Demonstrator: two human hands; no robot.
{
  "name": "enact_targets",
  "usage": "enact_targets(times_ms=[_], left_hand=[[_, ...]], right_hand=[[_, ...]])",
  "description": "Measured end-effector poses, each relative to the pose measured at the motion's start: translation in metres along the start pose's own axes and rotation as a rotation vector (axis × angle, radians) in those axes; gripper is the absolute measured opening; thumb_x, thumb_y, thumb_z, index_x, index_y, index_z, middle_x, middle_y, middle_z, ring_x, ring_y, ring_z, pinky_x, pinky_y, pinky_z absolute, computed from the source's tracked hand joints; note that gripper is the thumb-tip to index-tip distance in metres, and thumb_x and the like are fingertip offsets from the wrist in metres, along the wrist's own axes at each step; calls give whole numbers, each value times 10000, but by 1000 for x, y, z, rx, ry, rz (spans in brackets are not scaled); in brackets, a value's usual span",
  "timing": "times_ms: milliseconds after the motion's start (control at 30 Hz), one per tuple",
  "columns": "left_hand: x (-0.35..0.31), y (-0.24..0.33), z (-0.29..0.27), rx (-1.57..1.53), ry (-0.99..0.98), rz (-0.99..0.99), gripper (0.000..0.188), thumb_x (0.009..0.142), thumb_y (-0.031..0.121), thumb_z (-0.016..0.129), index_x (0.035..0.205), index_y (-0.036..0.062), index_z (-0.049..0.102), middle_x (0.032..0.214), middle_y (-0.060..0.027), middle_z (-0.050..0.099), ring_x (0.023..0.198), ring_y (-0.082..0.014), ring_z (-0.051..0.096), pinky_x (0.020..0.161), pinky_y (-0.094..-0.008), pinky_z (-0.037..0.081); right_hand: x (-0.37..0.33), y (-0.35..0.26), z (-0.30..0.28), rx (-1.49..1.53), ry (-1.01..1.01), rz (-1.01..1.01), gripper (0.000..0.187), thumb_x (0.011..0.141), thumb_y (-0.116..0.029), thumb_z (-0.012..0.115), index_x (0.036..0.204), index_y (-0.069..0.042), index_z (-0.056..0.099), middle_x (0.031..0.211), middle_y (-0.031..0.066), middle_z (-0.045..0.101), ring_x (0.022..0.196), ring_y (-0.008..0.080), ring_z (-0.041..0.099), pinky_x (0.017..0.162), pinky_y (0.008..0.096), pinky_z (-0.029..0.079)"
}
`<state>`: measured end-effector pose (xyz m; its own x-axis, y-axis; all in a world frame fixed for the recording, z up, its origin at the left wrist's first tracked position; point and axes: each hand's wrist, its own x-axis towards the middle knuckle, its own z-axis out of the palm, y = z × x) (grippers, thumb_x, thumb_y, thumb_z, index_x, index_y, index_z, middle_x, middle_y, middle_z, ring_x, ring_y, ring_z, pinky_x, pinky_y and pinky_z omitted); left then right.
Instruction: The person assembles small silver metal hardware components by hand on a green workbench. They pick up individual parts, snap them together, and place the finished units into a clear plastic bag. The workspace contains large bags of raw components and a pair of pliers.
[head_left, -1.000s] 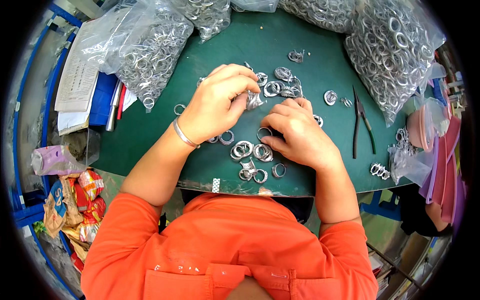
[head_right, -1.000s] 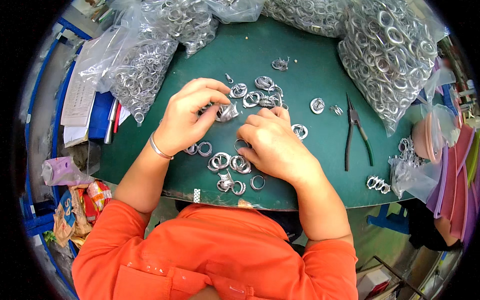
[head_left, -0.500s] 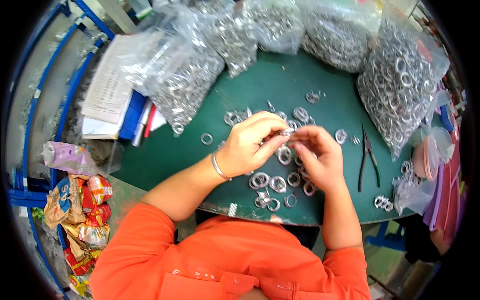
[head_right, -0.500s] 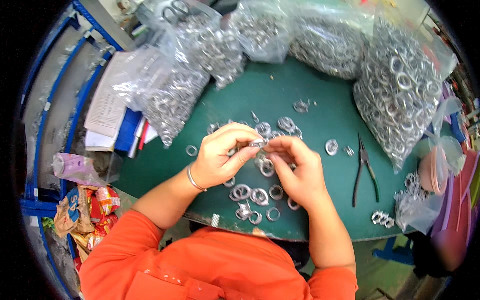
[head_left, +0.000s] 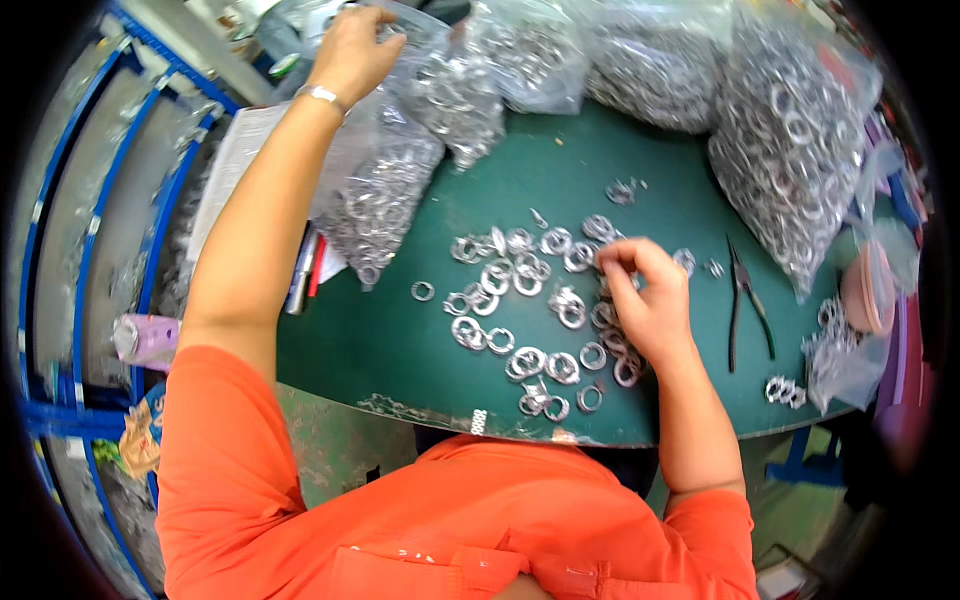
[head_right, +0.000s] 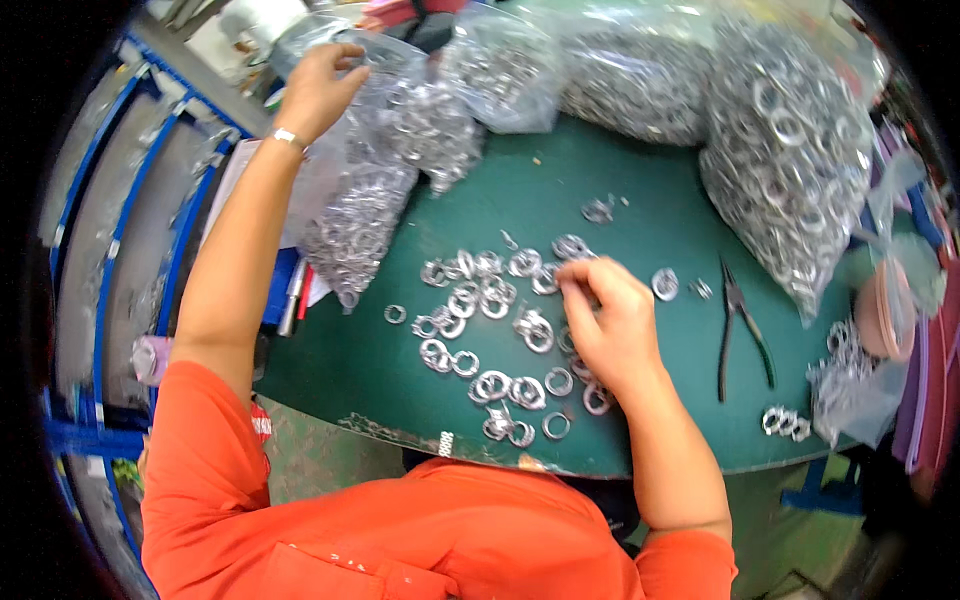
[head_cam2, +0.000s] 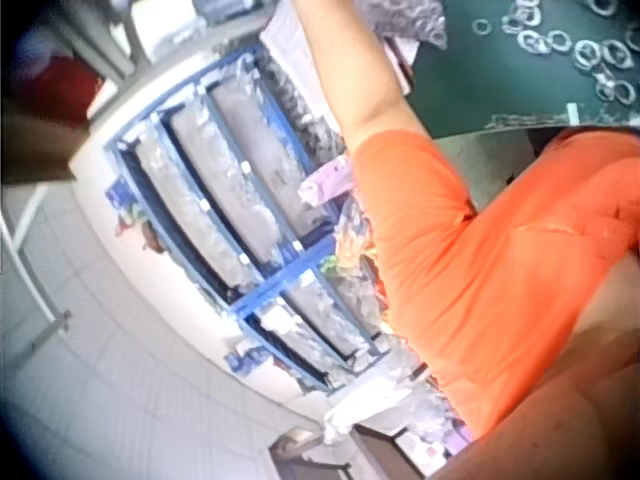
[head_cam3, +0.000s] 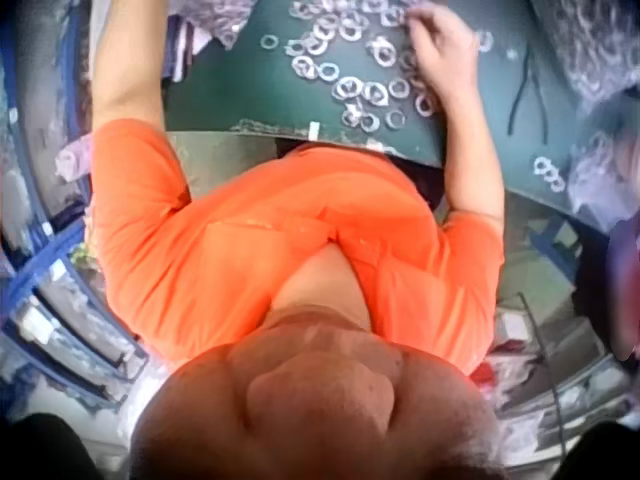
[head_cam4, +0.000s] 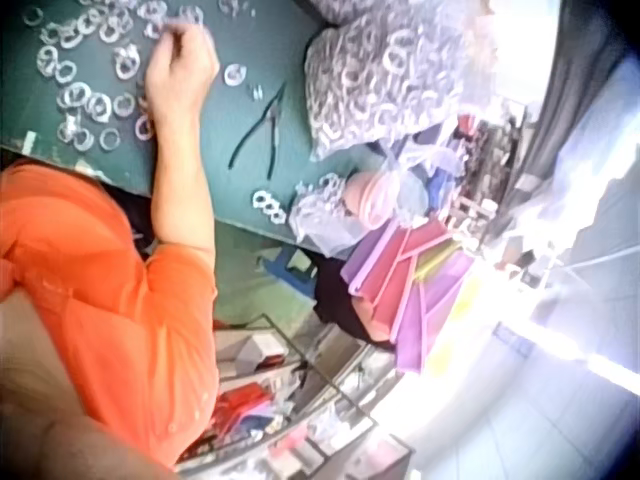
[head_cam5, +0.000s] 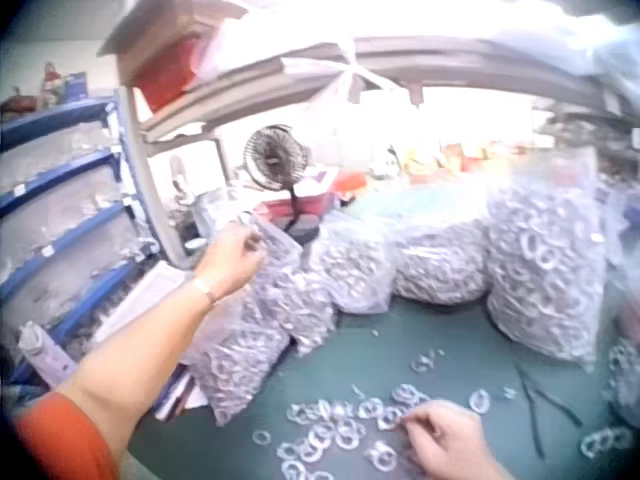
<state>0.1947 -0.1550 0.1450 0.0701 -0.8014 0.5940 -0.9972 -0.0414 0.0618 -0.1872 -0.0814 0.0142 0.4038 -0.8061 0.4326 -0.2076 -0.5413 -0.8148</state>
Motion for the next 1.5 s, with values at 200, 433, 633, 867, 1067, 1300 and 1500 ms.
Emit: enact_targets(times_ms=[200, 433, 633, 867, 1067, 1300, 1500], left_hand=[[-105, 142, 29, -501, -393, 581, 469, 741, 300, 796, 1084, 42, 606, 985, -147, 596, 932, -313, 588, 819, -384, 490], [-143, 147, 46, -703, -785, 350, 152, 833, 94, 691, 933, 4, 621, 804, -121, 608, 726, -258, 601, 666, -341, 486], [-114, 142, 15, -1353, -1089, -54, 124, 926, 109, 611, 1003, 13, 628, 889, 20, 641, 807, -83, 586, 731, -245, 484], [-121, 155, 23, -976, -478, 137, 85, 836, 7, 621, 914, -9, 651, 809, -92, 642, 739, -137, 616, 673, -270, 486], [-128, 164, 23, -969, -702, -104, 64, 830, 25, 600, 867, -3, 645, 710, -61, 638, 617, -124, 599, 555, -272, 478], [-134, 156, 32, -600, -643, 321, 259, 749, -7, 629, 1006, 21, 611, 832, -91, 614, 733, -201, 612, 646, -311, 494], [-150, 182, 13, -808, -482, 189, 331, 758, 52, 725, 1066, 11, 613, 975, -91, 586, 831, -171, 597, 695, -287, 499]], right_hand=[[-2, 13, -11, -382, -61, -6, 215, 769, -93, 711, 966, -23, 661, 1092, 139, 635, 1055, 310, 571, 908, 395, 450], [2, 14, -15, -109, -165, 183, 239, 791, -88, 721, 995, -1, 631, 949, 110, 606, 821, 244, 616, 738, 339, 496], [11, 1, -25, 602, 110, 166, 147, 914, -54, 611, 1041, 14, 643, 1004, 42, 658, 877, 110, 605, 823, 254, 486], [9, 9, -24, -37, 99, 50, 108, 842, 2, 619, 936, 2, 671, 889, 130, 665, 798, 244, 649, 706, 307, 501], [-1, 12, -9, -257, -148, -49, 262, 755, -150, 746, 986, -52, 672, 1002, 91, 628, 981, 298, 577, 837, 402, 453], [-4, 9, -2, -489, -206, -38, 173, 726, -112, 727, 886, -69, 675, 1008, 72, 607, 992, 283, 556, 829, 417, 431], [-3, 8, -4, -208, -194, 0, 224, 725, -62, 713, 933, -52, 632, 953, 85, 614, 879, 296, 601, 763, 390, 485]])
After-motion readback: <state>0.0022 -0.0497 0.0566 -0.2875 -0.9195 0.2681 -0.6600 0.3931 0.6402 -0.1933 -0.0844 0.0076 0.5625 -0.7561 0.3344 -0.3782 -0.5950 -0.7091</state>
